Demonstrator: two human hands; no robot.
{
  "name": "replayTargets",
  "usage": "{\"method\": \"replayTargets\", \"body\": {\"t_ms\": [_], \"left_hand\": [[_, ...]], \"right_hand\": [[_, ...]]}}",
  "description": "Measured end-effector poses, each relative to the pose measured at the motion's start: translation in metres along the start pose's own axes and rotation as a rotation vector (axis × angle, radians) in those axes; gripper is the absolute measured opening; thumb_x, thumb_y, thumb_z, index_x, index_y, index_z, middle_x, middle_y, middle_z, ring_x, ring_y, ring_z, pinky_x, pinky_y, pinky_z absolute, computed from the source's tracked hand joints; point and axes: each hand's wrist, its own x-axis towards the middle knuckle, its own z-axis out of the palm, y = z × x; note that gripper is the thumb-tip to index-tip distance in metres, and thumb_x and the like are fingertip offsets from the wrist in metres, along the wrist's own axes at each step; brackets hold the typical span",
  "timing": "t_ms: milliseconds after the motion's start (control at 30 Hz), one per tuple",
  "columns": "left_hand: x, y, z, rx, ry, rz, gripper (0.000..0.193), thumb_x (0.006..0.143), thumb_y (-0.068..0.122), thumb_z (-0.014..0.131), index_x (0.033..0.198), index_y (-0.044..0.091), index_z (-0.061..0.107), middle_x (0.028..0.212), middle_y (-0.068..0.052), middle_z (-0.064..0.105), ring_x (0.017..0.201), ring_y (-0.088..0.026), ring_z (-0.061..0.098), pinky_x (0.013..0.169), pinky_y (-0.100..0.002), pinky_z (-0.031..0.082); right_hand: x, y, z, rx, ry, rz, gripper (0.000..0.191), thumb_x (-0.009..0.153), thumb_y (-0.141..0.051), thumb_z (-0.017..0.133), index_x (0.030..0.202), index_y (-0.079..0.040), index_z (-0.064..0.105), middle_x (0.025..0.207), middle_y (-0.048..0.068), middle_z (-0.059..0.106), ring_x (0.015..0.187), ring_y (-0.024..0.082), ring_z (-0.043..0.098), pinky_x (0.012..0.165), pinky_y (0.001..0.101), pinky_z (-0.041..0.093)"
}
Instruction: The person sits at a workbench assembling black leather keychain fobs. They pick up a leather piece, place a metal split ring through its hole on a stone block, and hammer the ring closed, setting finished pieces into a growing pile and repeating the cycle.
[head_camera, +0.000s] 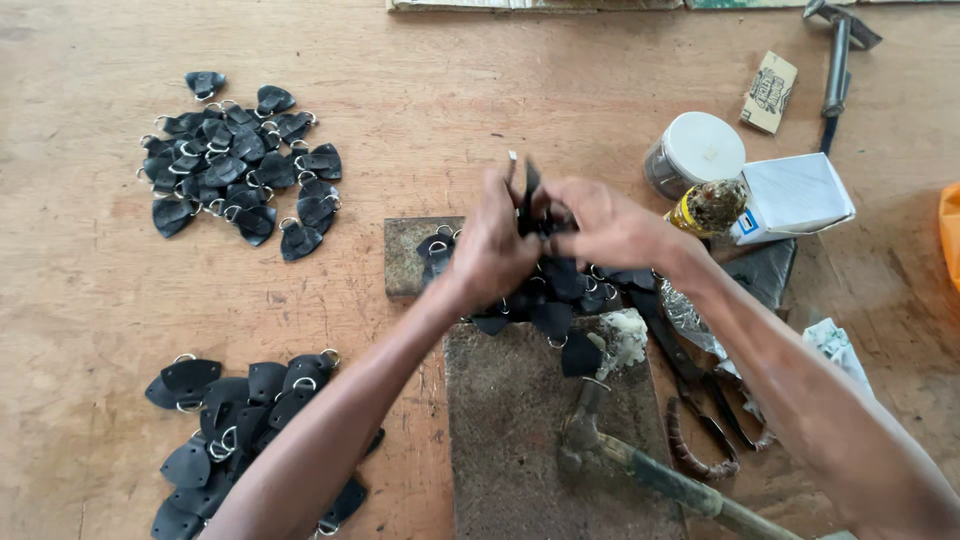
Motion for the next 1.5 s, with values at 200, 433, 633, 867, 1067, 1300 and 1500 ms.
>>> {"method": "replayTargets", "body": {"t_ms": [200,433,633,867,1067,1300,1500], "left_hand": [[-0.08,0.039,-0.015,0.179,-0.28,-0.016,0.047,0.082,0.012,0.078,0.098,0.007,0.034,0.081,-0.016,0.051,0.076,-0.027,0.057,0.067,-0.043,0.055],[-0.085,0.067,-0.021,0.322,-0.234,0.076,0.035,0.094,0.017,0.071,0.096,0.005,0.038,0.076,-0.013,0.048,0.067,-0.023,0.055,0.052,-0.04,0.052],[-0.084,0.064,-0.019,0.262,-0.187,0.176,0.032,0.095,0.012,0.069,0.096,0.003,0.038,0.075,-0.015,0.049,0.065,-0.026,0.056,0.051,-0.043,0.049],[-0.084,0.068,-0.019,0.236,-0.249,0.099,0.029,0.098,0.011,0.066,0.096,0.004,0.038,0.075,-0.013,0.047,0.062,-0.023,0.056,0.045,-0.038,0.049],[-0.087,0.072,-0.026,0.321,-0.245,0.16,0.03,0.099,0.014,0.066,0.094,0.006,0.038,0.074,-0.013,0.046,0.063,-0.022,0.053,0.045,-0.035,0.05],[-0.094,0.082,-0.033,0.286,-0.203,0.255,0.014,0.103,0.001,0.046,0.095,0.008,0.037,0.073,-0.009,0.039,0.063,-0.018,0.046,0.047,-0.034,0.047],[-0.05,0.052,-0.021,0.362,-0.211,0.082,0.026,0.11,0.003,0.022,0.091,0.008,0.039,0.067,-0.007,0.036,0.055,-0.019,0.039,0.045,-0.036,0.042]], "right_hand": [[-0.072,0.024,-0.014,-0.113,0.04,0.163,0.041,0.09,-0.029,0.068,0.128,-0.015,0.064,0.121,0.011,0.073,0.097,0.023,0.076,0.083,0.0373,0.065],[-0.067,0.076,0.019,-0.656,0.067,0.408,0.088,0.077,-0.031,0.087,0.143,-0.005,0.035,0.134,0.028,0.047,0.111,0.045,0.063,0.097,0.0492,0.055],[-0.076,0.089,0.035,-0.556,0.11,0.413,0.07,0.087,-0.029,0.078,0.143,-0.009,0.041,0.129,0.03,0.049,0.106,0.048,0.064,0.095,0.0512,0.054],[-0.077,0.09,0.032,-0.565,0.259,0.26,0.046,0.081,-0.02,0.078,0.123,-0.008,0.065,0.094,0.018,0.068,0.092,0.035,0.068,0.088,0.0491,0.055],[-0.073,0.065,0.018,-0.606,0.211,0.308,0.041,0.085,-0.018,0.076,0.123,-0.005,0.066,0.089,0.015,0.074,0.077,0.027,0.073,0.083,0.0399,0.061],[-0.1,-0.007,0.0,-0.277,0.055,0.494,0.069,0.089,-0.027,0.072,0.154,-0.025,0.049,0.113,0.006,0.074,0.085,0.021,0.075,0.085,0.0361,0.062],[-0.082,0.004,-0.02,-0.242,0.183,0.384,0.058,0.1,-0.033,0.051,0.155,-0.019,0.038,0.148,0.013,0.05,0.124,0.026,0.057,0.108,0.046,0.045]]}}
